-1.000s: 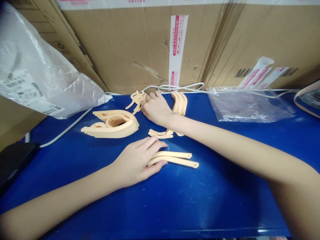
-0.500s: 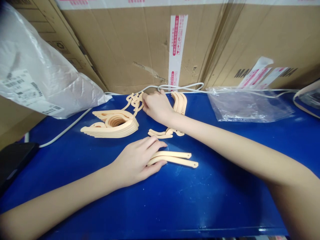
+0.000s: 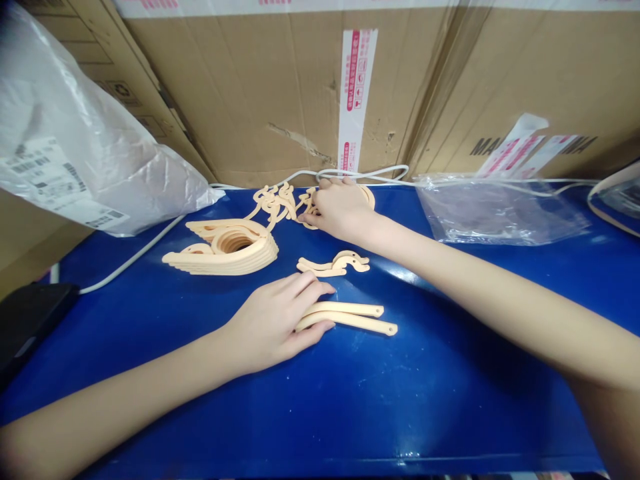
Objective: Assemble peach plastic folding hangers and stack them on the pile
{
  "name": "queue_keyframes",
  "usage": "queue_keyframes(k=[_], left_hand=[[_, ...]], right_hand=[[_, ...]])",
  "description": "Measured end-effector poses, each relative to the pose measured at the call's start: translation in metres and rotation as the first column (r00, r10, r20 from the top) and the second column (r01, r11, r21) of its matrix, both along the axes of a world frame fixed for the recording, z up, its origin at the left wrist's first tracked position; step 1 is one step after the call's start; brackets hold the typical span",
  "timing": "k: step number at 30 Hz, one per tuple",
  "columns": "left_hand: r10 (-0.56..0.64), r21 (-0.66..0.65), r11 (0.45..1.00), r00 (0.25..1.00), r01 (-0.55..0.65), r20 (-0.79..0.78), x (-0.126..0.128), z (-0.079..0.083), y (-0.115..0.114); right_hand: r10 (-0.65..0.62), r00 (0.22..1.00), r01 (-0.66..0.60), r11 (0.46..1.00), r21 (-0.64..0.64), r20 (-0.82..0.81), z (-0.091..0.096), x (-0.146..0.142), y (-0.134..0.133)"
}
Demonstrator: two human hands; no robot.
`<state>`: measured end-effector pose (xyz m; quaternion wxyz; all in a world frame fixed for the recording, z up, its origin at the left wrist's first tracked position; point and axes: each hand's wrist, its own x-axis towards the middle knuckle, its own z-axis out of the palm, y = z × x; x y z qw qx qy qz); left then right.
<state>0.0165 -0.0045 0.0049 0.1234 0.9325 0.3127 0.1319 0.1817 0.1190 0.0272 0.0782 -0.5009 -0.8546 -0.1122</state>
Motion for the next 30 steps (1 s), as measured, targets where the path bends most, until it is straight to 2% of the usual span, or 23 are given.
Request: queue_keyframes(k=[4, 13, 20, 24, 27, 30], left_hand=[[-0.002, -0.002, 1.0, 1.0, 0.002, -0.007, 0.001, 0.001, 0.0], [0.005, -0.012, 1.0, 1.0, -0.006, -0.016, 0.0, 0.002, -0.001], [0.004, -0.021, 1.0, 1.0, -0.005, -0.019, 0.001, 0.002, -0.001], [0.002, -0.022, 1.0, 1.0, -0.002, -0.008, 0.001, 0.002, -0.001], [0.002, -0.018, 1.0, 1.0, -0.002, -0.003, 0.0, 0.002, 0.0], [0.003, -0.019, 1.0, 1.0, -0.003, -0.008, 0.0, 0.002, 0.0]], right_hand=[[0.015, 1.0, -0.016, 0.999, -0.046, -0.009, 0.0, 0.001, -0.003], [0.095, 0.995, -0.096, 0.995, -0.025, -0.04, -0.007, 0.001, 0.004], [0.236, 0.969, -0.238, 0.971, 0.012, 0.067, -0.007, 0.002, 0.005], [0.323, 0.927, -0.345, 0.933, 0.098, 0.192, -0.007, 0.002, 0.006], [0.322, 0.921, -0.357, 0.924, 0.139, 0.219, -0.004, 0.005, 0.008], [0.312, 0.933, -0.335, 0.935, 0.118, 0.178, 0.003, 0.009, 0.01]])
